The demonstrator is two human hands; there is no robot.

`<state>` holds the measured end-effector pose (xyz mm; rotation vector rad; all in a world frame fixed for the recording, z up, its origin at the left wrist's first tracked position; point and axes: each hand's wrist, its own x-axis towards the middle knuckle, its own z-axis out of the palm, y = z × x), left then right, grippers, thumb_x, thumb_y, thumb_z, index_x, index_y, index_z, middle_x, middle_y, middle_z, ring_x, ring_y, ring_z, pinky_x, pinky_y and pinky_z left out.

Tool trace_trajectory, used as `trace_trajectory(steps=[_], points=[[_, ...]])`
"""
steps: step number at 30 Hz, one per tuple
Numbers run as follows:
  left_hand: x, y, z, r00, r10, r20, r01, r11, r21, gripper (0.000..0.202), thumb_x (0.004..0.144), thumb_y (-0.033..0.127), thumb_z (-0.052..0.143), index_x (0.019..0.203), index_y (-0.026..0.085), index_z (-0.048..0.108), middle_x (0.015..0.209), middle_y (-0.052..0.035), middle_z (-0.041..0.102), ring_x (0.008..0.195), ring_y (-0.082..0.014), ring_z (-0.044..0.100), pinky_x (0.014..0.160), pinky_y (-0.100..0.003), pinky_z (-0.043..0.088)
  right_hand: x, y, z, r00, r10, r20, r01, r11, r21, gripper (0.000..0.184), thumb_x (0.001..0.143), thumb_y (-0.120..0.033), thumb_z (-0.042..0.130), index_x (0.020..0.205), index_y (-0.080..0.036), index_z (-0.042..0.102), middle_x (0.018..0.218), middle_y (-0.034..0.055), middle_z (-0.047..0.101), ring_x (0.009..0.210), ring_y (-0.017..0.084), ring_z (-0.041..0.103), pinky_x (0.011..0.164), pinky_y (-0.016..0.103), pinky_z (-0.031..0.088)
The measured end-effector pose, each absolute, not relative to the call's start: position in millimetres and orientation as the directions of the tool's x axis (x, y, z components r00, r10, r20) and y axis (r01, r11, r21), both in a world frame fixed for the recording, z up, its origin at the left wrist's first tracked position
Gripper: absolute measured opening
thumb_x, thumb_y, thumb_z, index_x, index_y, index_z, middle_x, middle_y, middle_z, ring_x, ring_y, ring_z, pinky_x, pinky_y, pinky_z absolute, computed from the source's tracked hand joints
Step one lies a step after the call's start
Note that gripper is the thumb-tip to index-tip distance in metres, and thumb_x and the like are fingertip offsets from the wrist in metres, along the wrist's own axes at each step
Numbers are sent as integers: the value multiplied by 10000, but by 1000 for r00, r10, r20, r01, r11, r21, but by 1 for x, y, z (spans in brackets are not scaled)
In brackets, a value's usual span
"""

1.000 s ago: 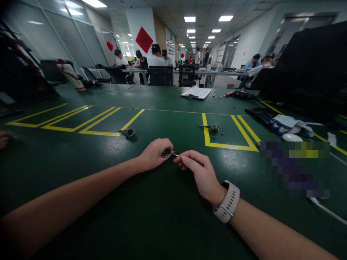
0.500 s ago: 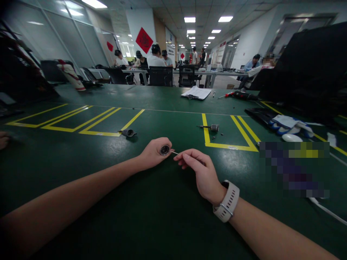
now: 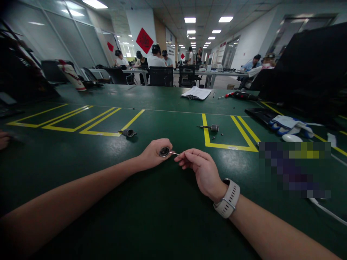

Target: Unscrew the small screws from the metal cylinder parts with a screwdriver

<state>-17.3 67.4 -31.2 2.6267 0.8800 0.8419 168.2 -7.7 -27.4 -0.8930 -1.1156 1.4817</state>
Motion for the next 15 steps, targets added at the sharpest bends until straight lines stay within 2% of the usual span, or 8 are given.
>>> trace_trajectory(steps=[4, 8, 11, 15], points=[[-16, 68, -31, 642, 614, 459, 456, -787, 416, 110, 790, 200, 557, 703, 153, 509, 687, 14, 520, 619, -108, 489, 588, -227, 379, 166, -9, -28, -164, 985, 46, -299, -5, -954, 179, 828, -243, 535, 778, -184, 697, 846, 55, 690, 752, 163, 574, 676, 304, 429], [-15, 67, -32, 650, 628, 429, 549, -778, 307, 58, 791, 175, 547, 739, 152, 534, 707, 5, 537, 642, -122, 498, 622, -249, 384, 164, -14, -29, -135, 974, 180, -74, 171, -982, 174, 846, -264, 538, 823, -209, 701, 848, 41, 677, 769, 172, 568, 688, 319, 423], [-15, 67, -32, 674, 618, 405, 583, -781, 222, 41, 786, 147, 537, 746, 155, 541, 713, 2, 545, 660, -133, 505, 636, -263, 377, 164, -16, -29, -169, 961, 217, 66, 231, -971, 175, 850, -281, 541, 844, -212, 702, 838, 39, 672, 764, 177, 567, 684, 327, 423], [-17, 67, -32, 687, 590, 425, 540, -805, 246, 57, 787, 150, 538, 731, 153, 527, 701, 7, 532, 643, -123, 492, 625, -253, 371, 166, -14, -28, -181, 973, 145, -66, 135, -989, 181, 842, -269, 535, 824, -200, 702, 864, 48, 682, 767, 176, 572, 683, 322, 430]])
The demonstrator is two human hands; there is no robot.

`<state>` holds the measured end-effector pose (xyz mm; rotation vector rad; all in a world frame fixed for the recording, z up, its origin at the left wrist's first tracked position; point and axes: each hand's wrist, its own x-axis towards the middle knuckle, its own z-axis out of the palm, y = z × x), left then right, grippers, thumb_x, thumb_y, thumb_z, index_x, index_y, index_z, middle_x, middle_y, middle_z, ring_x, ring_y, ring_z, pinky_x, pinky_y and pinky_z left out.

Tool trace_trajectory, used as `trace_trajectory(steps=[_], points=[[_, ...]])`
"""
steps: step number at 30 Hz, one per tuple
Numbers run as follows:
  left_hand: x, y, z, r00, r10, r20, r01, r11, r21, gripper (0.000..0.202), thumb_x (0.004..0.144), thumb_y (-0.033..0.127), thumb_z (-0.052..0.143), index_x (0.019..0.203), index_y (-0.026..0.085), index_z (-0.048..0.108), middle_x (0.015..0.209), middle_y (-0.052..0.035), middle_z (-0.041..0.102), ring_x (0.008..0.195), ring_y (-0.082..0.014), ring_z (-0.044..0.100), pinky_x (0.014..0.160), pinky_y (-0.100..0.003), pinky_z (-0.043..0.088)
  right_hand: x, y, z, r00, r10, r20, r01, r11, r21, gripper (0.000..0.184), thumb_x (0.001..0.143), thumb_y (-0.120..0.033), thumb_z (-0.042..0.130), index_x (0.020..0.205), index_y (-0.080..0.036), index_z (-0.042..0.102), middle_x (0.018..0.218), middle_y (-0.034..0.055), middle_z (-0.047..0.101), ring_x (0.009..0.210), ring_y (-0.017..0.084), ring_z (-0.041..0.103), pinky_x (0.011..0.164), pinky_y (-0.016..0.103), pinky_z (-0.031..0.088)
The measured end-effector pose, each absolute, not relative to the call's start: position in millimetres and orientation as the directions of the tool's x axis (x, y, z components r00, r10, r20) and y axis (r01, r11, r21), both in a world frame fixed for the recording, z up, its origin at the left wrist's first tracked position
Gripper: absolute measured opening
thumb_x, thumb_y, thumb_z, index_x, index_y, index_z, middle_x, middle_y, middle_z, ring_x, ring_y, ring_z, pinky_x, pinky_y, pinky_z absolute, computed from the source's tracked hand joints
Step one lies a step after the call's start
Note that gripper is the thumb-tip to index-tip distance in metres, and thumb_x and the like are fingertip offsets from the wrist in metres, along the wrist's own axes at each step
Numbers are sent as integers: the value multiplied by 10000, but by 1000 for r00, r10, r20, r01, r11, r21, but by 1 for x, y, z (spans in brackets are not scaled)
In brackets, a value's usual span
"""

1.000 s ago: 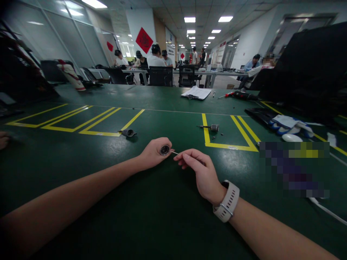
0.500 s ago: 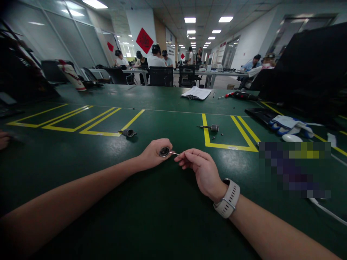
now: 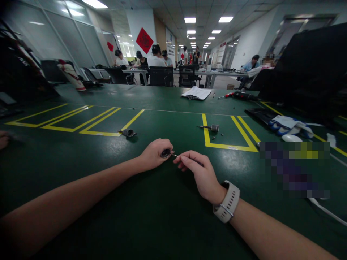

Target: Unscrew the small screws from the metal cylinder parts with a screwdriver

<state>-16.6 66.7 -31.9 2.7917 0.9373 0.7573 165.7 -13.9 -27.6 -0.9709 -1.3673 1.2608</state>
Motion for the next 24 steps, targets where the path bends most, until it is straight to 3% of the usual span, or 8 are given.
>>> trace_trajectory(steps=[5, 9, 13, 19, 21, 24], points=[[-17, 66, -31, 673, 572, 468, 423, -818, 391, 120, 795, 183, 544, 690, 152, 495, 673, 19, 505, 597, -97, 469, 577, -220, 364, 167, -10, -26, -206, 978, 37, -272, -21, -962, 180, 824, -230, 526, 787, -176, 694, 858, 62, 693, 732, 162, 573, 658, 300, 428], [-16, 66, -31, 663, 583, 469, 399, -806, 437, 147, 798, 205, 553, 677, 153, 488, 665, 22, 502, 585, -91, 464, 566, -214, 363, 165, -10, -26, -219, 975, 32, -284, -32, -958, 170, 820, -228, 535, 777, -175, 690, 850, 59, 693, 740, 161, 576, 659, 293, 423], [-16, 67, -32, 671, 584, 456, 457, -811, 366, 100, 796, 178, 546, 707, 150, 510, 683, 14, 516, 613, -103, 482, 596, -227, 374, 163, -12, -27, -160, 981, 108, -205, 74, -976, 180, 837, -263, 529, 791, -193, 688, 851, 47, 684, 751, 166, 572, 673, 307, 427], [-17, 66, -31, 713, 560, 420, 538, -823, 183, 58, 790, 132, 519, 738, 150, 536, 700, 1, 539, 652, -128, 499, 619, -253, 350, 163, -19, -25, -148, 963, 225, 117, 243, -963, 185, 841, -295, 535, 822, -199, 691, 833, 49, 672, 777, 192, 577, 710, 352, 427], [-17, 65, -31, 739, 545, 396, 536, -832, 143, 60, 780, 116, 512, 741, 152, 538, 707, -4, 547, 672, -138, 507, 625, -260, 343, 163, -18, -24, -161, 963, 217, 111, 236, -965, 186, 832, -288, 534, 809, -197, 695, 819, 51, 674, 778, 197, 579, 717, 359, 427], [-17, 65, -31, 762, 526, 377, 515, -846, 139, 59, 775, 109, 507, 753, 153, 539, 720, -9, 554, 692, -144, 515, 637, -266, 343, 165, -15, -23, -153, 979, 131, -55, 124, -991, 186, 814, -256, 530, 763, -192, 697, 794, 52, 680, 756, 190, 584, 703, 348, 432]])
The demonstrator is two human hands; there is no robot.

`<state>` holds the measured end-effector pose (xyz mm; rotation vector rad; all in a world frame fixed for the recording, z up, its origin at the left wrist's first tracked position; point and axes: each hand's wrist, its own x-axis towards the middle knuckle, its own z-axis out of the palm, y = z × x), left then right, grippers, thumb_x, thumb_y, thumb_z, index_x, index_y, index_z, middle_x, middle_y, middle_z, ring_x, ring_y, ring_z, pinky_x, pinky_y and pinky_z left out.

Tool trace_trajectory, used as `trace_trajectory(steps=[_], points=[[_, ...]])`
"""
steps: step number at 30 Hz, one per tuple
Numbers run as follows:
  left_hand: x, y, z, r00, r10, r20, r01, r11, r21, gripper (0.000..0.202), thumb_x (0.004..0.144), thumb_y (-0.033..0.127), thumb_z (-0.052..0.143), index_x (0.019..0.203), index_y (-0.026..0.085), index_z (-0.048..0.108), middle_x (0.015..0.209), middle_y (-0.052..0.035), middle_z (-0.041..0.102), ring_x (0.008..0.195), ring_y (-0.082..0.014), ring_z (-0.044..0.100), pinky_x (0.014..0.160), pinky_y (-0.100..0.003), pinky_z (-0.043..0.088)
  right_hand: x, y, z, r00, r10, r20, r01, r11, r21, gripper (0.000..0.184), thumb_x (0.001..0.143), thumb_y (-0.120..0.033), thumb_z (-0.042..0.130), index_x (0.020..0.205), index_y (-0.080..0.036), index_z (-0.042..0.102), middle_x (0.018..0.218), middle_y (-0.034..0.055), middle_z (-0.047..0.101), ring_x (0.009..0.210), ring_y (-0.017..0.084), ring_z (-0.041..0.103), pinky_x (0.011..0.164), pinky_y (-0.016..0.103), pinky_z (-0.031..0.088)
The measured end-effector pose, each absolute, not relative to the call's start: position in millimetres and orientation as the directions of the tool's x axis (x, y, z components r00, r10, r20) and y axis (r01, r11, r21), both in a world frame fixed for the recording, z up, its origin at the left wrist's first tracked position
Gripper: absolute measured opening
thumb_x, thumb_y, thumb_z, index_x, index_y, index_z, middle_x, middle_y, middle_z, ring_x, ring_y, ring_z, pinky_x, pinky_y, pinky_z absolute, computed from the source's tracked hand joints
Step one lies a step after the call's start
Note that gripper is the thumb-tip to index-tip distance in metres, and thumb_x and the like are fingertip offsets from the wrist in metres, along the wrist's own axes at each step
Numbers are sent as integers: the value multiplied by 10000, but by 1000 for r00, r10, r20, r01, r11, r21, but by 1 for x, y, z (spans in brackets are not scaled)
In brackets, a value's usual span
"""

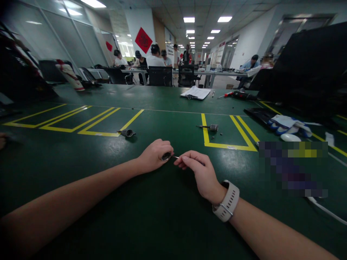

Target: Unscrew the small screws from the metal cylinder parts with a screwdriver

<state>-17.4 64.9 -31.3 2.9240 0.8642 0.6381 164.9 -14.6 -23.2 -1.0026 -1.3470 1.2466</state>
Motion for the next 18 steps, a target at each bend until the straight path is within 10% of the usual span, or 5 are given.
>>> trace_trajectory(steps=[9, 18], points=[[-17, 67, -29, 690, 588, 423, 387, -793, 471, 138, 786, 221, 560, 684, 153, 498, 676, 18, 516, 600, -95, 481, 571, -215, 372, 167, -9, -26, -200, 980, 1, -268, -54, -962, 175, 807, -261, 547, 774, -170, 694, 844, 70, 698, 762, 176, 589, 689, 313, 441], [-14, 66, -29, 692, 613, 381, 541, -790, 288, 41, 781, 144, 541, 741, 155, 538, 715, 7, 542, 650, -124, 507, 640, -256, 384, 165, -16, -26, -117, 973, 201, 8, 204, -979, 184, 845, -273, 532, 804, -209, 699, 834, 46, 681, 770, 185, 574, 702, 338, 429]])
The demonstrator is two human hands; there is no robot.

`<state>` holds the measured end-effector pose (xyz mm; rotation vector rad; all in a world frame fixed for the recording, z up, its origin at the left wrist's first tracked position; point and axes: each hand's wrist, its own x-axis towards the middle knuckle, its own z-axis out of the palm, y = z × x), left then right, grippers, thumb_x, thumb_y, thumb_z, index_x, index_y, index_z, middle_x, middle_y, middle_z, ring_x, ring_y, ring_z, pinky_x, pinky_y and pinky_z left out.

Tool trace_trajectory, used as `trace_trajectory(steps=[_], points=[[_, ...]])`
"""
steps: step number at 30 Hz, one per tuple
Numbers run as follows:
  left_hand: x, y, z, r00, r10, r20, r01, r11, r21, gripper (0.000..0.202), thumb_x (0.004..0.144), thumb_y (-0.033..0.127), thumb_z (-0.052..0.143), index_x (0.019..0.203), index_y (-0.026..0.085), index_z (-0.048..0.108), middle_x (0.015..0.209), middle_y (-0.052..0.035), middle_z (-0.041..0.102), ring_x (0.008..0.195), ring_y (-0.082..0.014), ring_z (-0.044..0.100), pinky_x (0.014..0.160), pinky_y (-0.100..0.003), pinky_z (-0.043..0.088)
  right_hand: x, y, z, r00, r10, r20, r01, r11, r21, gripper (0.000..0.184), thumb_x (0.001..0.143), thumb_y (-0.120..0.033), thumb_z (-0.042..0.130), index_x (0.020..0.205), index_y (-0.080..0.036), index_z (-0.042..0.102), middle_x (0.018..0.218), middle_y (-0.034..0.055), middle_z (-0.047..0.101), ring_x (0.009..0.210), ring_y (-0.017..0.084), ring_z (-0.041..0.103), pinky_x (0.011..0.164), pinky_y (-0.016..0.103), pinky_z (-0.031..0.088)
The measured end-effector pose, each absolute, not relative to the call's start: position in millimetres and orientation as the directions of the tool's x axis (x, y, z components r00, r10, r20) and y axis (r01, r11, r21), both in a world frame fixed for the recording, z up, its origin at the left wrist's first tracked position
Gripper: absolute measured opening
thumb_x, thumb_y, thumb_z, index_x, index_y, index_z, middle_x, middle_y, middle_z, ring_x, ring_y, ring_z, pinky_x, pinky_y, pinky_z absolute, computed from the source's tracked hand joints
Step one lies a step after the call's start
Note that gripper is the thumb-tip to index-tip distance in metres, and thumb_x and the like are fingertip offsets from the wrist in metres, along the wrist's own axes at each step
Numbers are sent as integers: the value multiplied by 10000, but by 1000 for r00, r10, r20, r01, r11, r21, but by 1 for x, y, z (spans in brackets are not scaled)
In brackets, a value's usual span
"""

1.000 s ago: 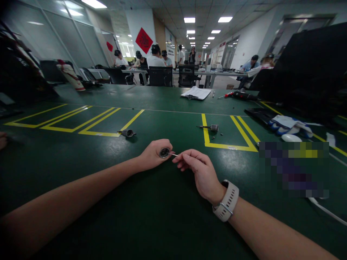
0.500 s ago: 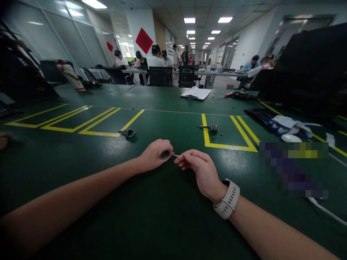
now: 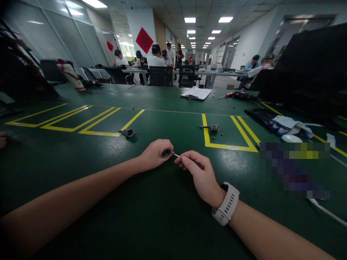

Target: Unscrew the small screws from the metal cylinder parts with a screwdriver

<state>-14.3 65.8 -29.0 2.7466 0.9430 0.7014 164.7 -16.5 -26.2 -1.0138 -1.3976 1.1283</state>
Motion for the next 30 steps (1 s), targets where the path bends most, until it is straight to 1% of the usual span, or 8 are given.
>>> trace_trajectory(steps=[2, 5, 8, 11, 15, 24, 27, 30], points=[[-14, 66, -30, 696, 606, 384, 554, -794, 250, 43, 785, 135, 534, 747, 154, 541, 718, 4, 545, 658, -129, 508, 651, -264, 381, 165, -16, -27, -135, 971, 198, 36, 205, -978, 184, 843, -280, 537, 807, -207, 703, 829, 48, 681, 764, 186, 572, 699, 341, 426], [-15, 66, -30, 685, 605, 405, 548, -795, 260, 45, 787, 140, 540, 744, 152, 538, 717, 2, 545, 663, -130, 506, 654, -265, 380, 166, -14, -27, -139, 981, 134, -69, 125, -990, 181, 827, -265, 543, 784, -198, 705, 819, 50, 686, 751, 180, 572, 690, 331, 424], [-15, 66, -30, 663, 609, 436, 505, -793, 340, 65, 786, 158, 550, 726, 150, 525, 703, 5, 536, 646, -119, 499, 637, -250, 384, 166, -11, -27, -146, 988, 49, -221, 16, -975, 187, 823, -241, 532, 761, -187, 700, 820, 53, 691, 743, 170, 576, 683, 318, 426], [-16, 66, -29, 660, 611, 437, 444, -787, 429, 92, 781, 175, 558, 706, 150, 512, 689, 12, 525, 620, -105, 492, 604, -229, 383, 167, -9, -27, -181, 983, 18, -284, -35, -958, 189, 826, -236, 526, 765, -181, 695, 836, 56, 694, 748, 163, 578, 683, 308, 428], [-16, 65, -27, 667, 613, 423, 427, -780, 457, 107, 775, 194, 566, 695, 152, 508, 682, 17, 518, 606, -98, 488, 581, -218, 380, 168, -8, -28, -180, 984, 13, -295, -41, -955, 182, 815, -240, 529, 755, -175, 688, 828, 65, 692, 735, 169, 574, 680, 311, 432], [-17, 72, -34, 662, 647, 377, 550, -762, 342, 56, 798, 195, 549, 755, 159, 544, 735, 4, 557, 677, -130, 522, 671, -274, 399, 167, -9, -26, -95, 994, 44, -334, 10, -942, 171, 766, -228, 531, 655, -188, 654, 675, 47, 665, 646, 171, 557, 631, 312, 419], [-16, 72, -34, 643, 673, 365, 582, -740, 338, 36, 786, 178, 565, 761, 161, 545, 747, 5, 563, 687, -135, 526, 688, -286, 402, 165, -11, -24, -68, 997, 38, -311, 15, -950, 168, 749, -215, 536, 632, -188, 654, 643, 42, 658, 623, 166, 547, 620, 309, 408], [-15, 72, -33, 624, 691, 365, 601, -722, 341, 38, 776, 166, 579, 762, 160, 544, 750, 6, 565, 691, -138, 526, 695, -292, 404, 165, -12, -24, -62, 998, 34, -225, 19, -974, 177, 748, -208, 537, 620, -187, 658, 647, 40, 661, 632, 166, 547, 628, 311, 402]])
